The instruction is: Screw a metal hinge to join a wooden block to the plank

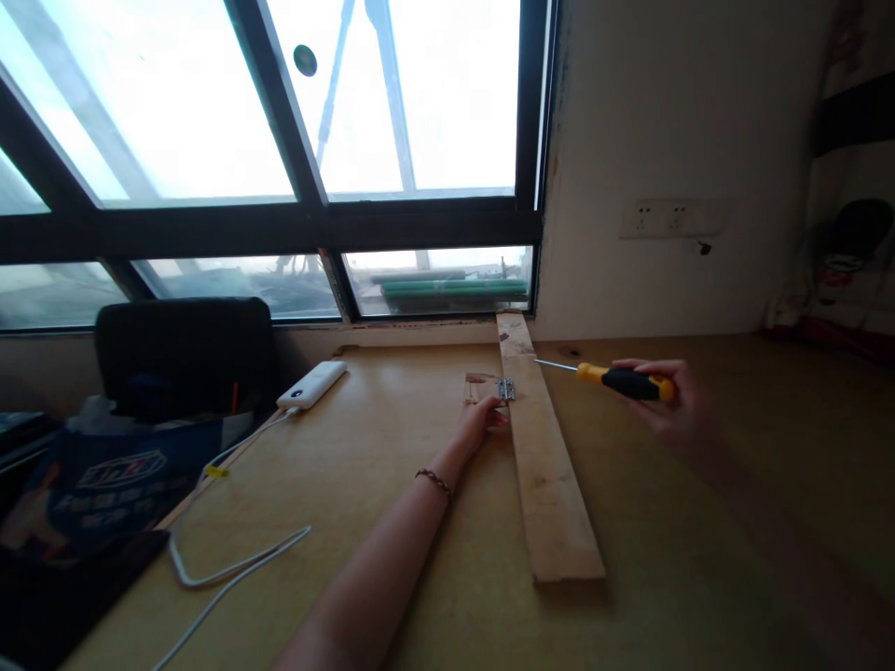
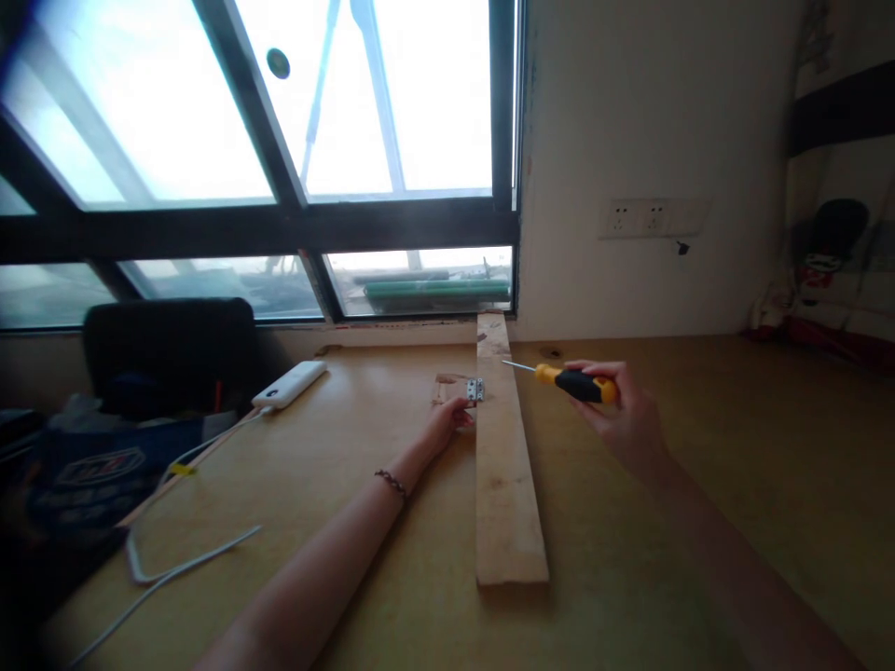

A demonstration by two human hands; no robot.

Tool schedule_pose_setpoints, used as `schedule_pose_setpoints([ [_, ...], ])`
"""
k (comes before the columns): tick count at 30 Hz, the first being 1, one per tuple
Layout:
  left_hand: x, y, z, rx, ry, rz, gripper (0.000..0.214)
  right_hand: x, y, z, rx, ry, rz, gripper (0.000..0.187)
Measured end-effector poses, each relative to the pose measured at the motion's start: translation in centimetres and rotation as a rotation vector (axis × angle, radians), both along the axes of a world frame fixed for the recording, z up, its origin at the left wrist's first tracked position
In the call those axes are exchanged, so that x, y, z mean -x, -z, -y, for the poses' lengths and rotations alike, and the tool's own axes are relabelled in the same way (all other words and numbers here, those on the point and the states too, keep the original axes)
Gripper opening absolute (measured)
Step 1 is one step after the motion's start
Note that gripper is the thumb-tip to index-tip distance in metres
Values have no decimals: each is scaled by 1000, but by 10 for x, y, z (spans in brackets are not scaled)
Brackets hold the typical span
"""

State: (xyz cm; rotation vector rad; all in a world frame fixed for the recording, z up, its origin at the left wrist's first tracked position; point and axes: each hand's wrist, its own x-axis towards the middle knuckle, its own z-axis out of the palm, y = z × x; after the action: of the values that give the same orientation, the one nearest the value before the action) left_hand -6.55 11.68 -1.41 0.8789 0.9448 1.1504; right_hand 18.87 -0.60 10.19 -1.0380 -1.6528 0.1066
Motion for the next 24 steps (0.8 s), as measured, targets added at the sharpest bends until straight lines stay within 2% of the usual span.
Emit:
schedule_pose_setpoints([
  [2, 0, -1, 1, -16, 4, 7, 12, -15, 27, 5, 7, 77, 241, 30],
  [4, 0, -2, 1, -17, 2, -1, 13, -27, 53, 6, 37, 5, 515, 31],
  [6, 0, -2, 1, -20, 5, -7, 14, -35, 73, 3, 55, -29, 705, 35],
  [11, -1, -3, 2, 3, -12, -20, 14, -38, 98, -5, 12, -102, 941, 40],
  [15, -1, -5, 4, 6, -25, -21, 14, -38, 101, -5, 9, -152, 938, 40],
  [19, -1, -4, 4, -18, -22, -2, 14, -30, 83, -6, 107, -133, 847, 50],
  [21, -1, -4, 4, -32, -23, 10, 14, -13, 69, -15, 162, -122, 735, 53],
  [24, -1, -4, 4, -40, -23, 12, 15, 30, 56, -46, 227, -166, 538, 47],
])
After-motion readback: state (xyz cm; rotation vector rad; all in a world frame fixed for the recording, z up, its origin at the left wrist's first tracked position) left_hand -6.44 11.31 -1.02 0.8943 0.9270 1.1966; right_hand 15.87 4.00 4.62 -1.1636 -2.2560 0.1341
